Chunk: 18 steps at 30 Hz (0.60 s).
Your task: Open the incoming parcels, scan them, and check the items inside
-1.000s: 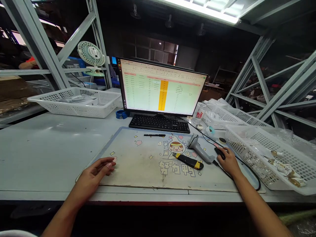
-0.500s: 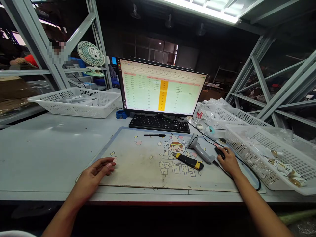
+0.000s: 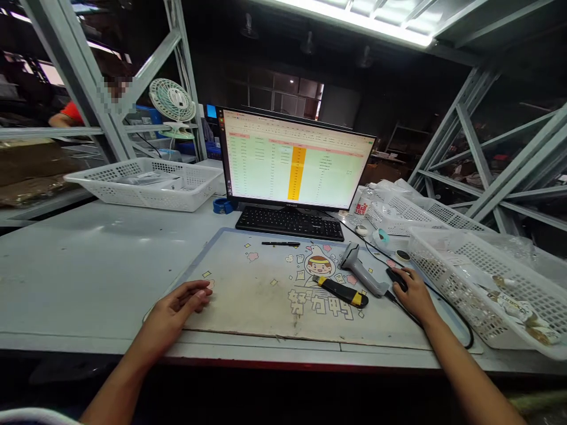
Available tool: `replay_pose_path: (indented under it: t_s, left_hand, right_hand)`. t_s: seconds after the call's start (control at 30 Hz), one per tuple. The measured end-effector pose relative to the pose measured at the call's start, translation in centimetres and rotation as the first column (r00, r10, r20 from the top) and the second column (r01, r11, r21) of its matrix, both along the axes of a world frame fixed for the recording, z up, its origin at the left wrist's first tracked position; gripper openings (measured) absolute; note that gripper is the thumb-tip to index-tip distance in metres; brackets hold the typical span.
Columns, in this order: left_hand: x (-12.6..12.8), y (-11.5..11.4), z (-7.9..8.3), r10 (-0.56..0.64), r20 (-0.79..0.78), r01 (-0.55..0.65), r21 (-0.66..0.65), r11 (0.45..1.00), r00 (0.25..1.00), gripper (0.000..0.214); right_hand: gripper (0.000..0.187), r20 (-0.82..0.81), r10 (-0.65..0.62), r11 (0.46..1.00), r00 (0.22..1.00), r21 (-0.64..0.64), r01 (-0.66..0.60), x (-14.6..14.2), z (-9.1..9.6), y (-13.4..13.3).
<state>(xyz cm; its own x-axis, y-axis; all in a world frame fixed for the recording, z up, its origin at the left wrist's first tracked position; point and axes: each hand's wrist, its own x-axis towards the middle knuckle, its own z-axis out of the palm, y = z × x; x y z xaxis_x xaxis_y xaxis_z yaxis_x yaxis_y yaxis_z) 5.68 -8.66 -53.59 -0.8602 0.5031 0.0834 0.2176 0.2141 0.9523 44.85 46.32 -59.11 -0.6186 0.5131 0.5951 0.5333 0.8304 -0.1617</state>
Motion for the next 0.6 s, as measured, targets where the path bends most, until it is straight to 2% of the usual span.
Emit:
replay_pose_path:
  t_s: [0.2,0.6]
  left_hand:
    - [0.1,0.0,-0.7,-0.025,-0.004,0.026,0.068,0.997,1.0,0.07]
    - [0.8,0.0,0.0,-0.03,0.014,0.028,0.094,0.995,0.999,0.065]
  right_hand:
    - [0.047,-0.003,0.042,0.999,0.999,-0.022,-0.042,0.3,-0.4,0.5]
    - [0.05,0.007,0.091,0.996,0.996,-0.018,-0.091,0.6,-0.8,1.8]
